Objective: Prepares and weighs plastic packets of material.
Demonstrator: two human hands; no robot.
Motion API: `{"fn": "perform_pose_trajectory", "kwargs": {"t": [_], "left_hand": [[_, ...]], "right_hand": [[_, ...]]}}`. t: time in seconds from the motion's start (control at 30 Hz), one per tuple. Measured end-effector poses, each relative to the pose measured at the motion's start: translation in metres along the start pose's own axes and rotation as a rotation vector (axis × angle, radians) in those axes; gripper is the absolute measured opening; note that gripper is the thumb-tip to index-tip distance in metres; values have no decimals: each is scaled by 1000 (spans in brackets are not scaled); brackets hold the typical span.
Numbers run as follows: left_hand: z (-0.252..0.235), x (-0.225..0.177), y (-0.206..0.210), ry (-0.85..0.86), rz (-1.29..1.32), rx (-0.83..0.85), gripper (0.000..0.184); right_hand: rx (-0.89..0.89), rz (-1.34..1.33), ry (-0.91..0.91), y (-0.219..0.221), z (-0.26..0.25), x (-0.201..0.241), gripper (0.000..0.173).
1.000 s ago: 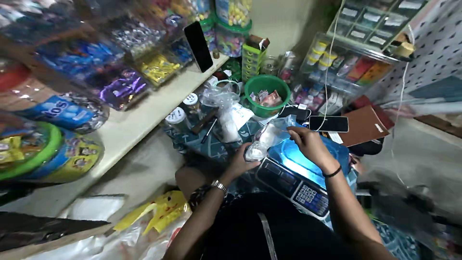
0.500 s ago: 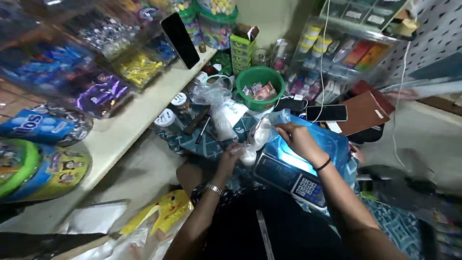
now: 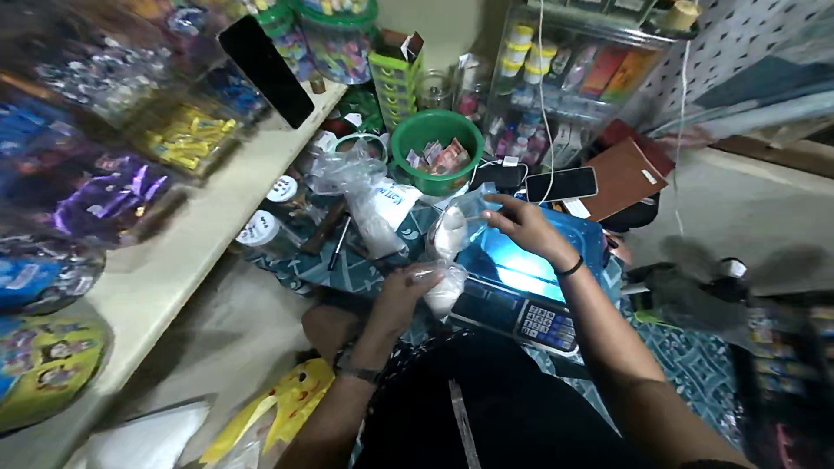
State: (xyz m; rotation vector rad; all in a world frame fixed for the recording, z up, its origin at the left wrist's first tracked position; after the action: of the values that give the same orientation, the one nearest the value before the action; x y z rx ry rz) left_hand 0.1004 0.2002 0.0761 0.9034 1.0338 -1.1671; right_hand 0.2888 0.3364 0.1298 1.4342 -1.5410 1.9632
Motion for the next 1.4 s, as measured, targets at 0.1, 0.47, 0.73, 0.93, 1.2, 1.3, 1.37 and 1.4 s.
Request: {"fn": "perform_pose_trajectory", "kwargs": {"t": [0.1, 0.47, 0.73, 0.93, 1.2, 1.3, 1.37, 1.4], "left_hand": [[-3, -8, 45, -108, 95, 159, 18], [-47, -61, 185, 315, -430, 374, 23], [-70, -29, 234, 283, -696, 397, 41], [-1, -25, 215, 514, -701, 588, 56], [77, -23, 20, 464, -213, 766, 29], [76, -16, -86, 364, -94, 274, 39], [80, 1, -143, 247, -254, -113, 38], [84, 13, -165, 125, -525, -259, 36]], "right_hand": [[77, -64, -4, 0, 4, 2, 45], [-375, 38, 128, -132, 105, 16, 38], [-446, -1, 349, -117, 166, -62, 36], [-466, 45, 481, -114, 181, -90, 34], [-475, 217, 458, -126, 183, -81, 35], [-523, 255, 453, -133, 190, -68, 38], [-534, 268, 449, -136, 190, -62, 38], [-538, 277, 452, -136, 190, -61, 37]]}}
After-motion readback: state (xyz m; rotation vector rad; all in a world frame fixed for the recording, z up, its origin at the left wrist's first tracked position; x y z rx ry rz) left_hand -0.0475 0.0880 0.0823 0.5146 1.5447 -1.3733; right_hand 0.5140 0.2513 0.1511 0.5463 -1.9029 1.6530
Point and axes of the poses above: each hand's wrist, its own z-axis away from the middle knuckle, its own y-axis out of the palm, x = y × z, the point moved 10 cm from there along -z, towards the middle knuckle, and after that the axes turned 2 degrees about y, right-handed, at the moved point
